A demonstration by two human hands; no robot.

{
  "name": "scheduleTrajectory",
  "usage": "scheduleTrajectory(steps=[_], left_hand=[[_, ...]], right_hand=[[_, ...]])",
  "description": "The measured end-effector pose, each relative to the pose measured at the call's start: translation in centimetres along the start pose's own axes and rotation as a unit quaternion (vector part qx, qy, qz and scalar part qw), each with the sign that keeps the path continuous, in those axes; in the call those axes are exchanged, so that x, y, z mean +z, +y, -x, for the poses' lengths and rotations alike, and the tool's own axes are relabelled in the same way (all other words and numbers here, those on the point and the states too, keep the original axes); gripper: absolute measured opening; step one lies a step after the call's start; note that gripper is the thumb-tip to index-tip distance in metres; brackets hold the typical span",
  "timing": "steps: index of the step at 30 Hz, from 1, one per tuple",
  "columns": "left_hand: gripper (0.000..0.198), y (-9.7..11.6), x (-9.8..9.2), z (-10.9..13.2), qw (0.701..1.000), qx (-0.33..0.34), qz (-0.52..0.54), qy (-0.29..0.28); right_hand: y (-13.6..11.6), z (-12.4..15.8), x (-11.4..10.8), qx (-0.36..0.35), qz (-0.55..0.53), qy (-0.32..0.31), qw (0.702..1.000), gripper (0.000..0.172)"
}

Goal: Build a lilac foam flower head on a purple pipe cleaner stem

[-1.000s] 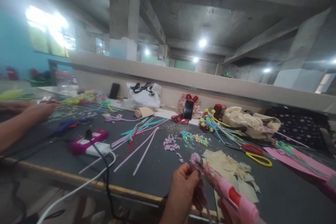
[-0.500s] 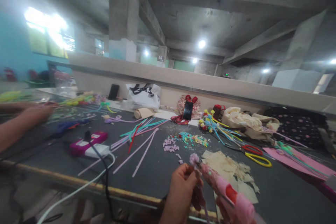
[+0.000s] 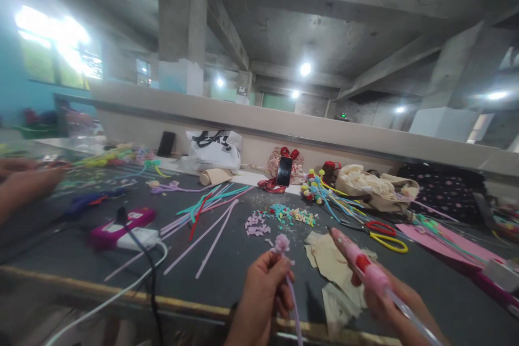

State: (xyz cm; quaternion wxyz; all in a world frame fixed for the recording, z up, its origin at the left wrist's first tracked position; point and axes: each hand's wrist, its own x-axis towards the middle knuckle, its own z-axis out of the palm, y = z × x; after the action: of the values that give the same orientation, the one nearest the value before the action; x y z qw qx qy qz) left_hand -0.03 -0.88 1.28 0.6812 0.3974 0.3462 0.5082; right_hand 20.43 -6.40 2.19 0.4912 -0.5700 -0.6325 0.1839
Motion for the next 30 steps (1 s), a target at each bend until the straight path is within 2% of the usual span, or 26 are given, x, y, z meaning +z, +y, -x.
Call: scheduleTrajectory(steps=[1,4,6,9,12,14,16,18,20,22,25,30], left_hand=[[0.023,0.1,-0.3,-0.1,1.000,0.000,0.006,-0.005],[0.026,0.3,-1.2,-0.4,0.999,-0.004,0.019,-0.029],[0.028,0.6,-1.7,-0.5,0.998,-0.013,0.032,-0.043],[0.025,1.2,-2.2,-0.3,0.997,-0.015,0.053,-0.055],[0.020,1.8,-2.3,0.3,0.997,-0.016,0.053,-0.059],[0.022,2.2,-2.0,0.8,0.998,-0.021,0.036,-0.055],[0.023,2.5,-1.5,1.3,0.999,-0.020,0.016,-0.042],[0.023,2.6,-1.0,1.7,0.999,-0.021,0.003,-0.032],[0.022,2.6,-0.7,1.8,0.999,-0.031,-0.005,-0.031],[0.023,2.5,-0.5,1.8,0.999,-0.036,-0.023,-0.033],[0.027,2.1,-0.5,1.6,0.998,-0.019,-0.052,-0.037],[0.034,1.6,-0.6,1.4,0.998,0.007,-0.057,-0.036]], right_hand=[[0.6,-1.1,-0.8,-0.005,0.019,-0.002,1.000,0.025],[2.8,-4.1,-2.6,-0.056,0.192,-0.099,0.975,0.027],[4.4,-5.6,-3.1,-0.060,0.297,-0.105,0.947,0.030],[6.3,-6.6,-2.7,-0.073,0.404,-0.095,0.907,0.032],[6.5,-6.6,-1.9,-0.089,0.458,-0.105,0.878,0.030],[5.2,-6.3,-1.5,-0.105,0.478,-0.098,0.867,0.028],[2.7,-5.6,-1.2,-0.136,0.469,-0.062,0.870,0.025],[-0.6,-4.6,-0.5,-0.177,0.378,-0.049,0.907,0.019],[-3.8,-3.6,0.6,-0.205,0.261,-0.107,0.937,0.014],[-6.2,-2.9,2.1,-0.246,0.193,-0.122,0.942,0.010],[-7.8,-2.6,4.3,-0.282,0.142,-0.115,0.942,0.005],[-7.5,-2.7,5.9,-0.273,0.140,-0.134,0.942,0.008]])
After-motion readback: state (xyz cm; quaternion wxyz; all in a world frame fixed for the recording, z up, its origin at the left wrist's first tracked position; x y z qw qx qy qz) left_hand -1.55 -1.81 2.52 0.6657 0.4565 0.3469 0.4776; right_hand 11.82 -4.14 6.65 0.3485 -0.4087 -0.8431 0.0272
